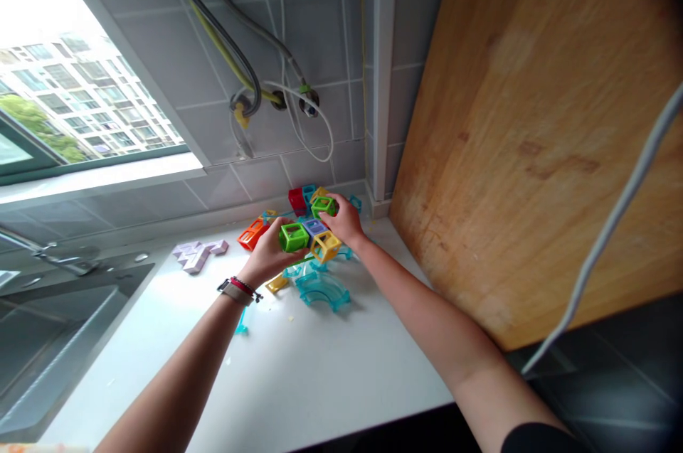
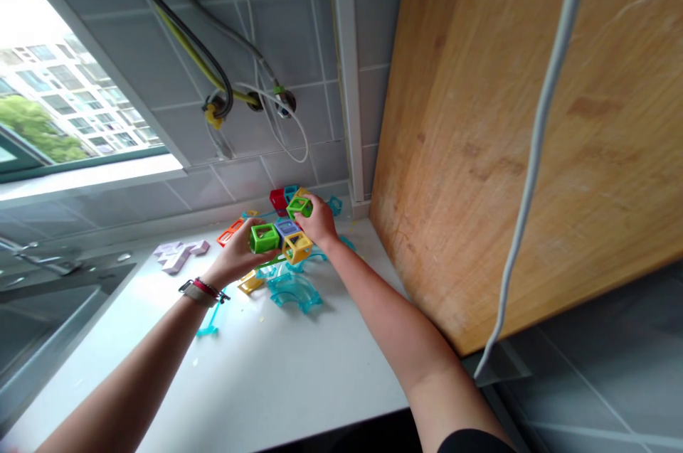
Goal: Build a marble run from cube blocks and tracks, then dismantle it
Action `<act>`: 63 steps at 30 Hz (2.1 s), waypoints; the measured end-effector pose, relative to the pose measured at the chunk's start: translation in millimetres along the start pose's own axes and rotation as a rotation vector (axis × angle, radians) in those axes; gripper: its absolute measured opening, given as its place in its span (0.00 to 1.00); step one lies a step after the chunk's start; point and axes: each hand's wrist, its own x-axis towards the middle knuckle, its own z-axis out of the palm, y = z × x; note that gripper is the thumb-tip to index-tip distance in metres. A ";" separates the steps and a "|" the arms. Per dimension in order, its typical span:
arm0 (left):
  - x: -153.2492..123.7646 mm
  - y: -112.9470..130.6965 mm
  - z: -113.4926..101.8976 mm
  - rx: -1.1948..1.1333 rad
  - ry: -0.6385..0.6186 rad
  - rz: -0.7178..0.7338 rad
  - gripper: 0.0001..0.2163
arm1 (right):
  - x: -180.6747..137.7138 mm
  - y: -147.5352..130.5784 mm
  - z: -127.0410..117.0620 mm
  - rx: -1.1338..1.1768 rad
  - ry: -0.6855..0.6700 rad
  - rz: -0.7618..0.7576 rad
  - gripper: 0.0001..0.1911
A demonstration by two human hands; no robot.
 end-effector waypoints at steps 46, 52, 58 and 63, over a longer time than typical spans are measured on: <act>12.9 29.6 -78.0 0.516 -0.245 0.160 0.26 | 4.7 -60.9 -28.4 0.176 -0.019 0.138 0.16; -6.6 36.3 -91.8 -0.408 0.048 -0.021 0.31 | -0.3 -97.7 -32.1 0.458 -0.260 -0.016 0.20; -27.5 45.6 -63.8 -0.656 0.128 -0.039 0.31 | -7.9 -125.6 -44.1 0.509 -0.368 -0.118 0.23; -37.6 57.5 -55.2 -0.667 0.174 -0.065 0.28 | -15.8 -134.1 -43.5 0.535 -0.448 -0.107 0.27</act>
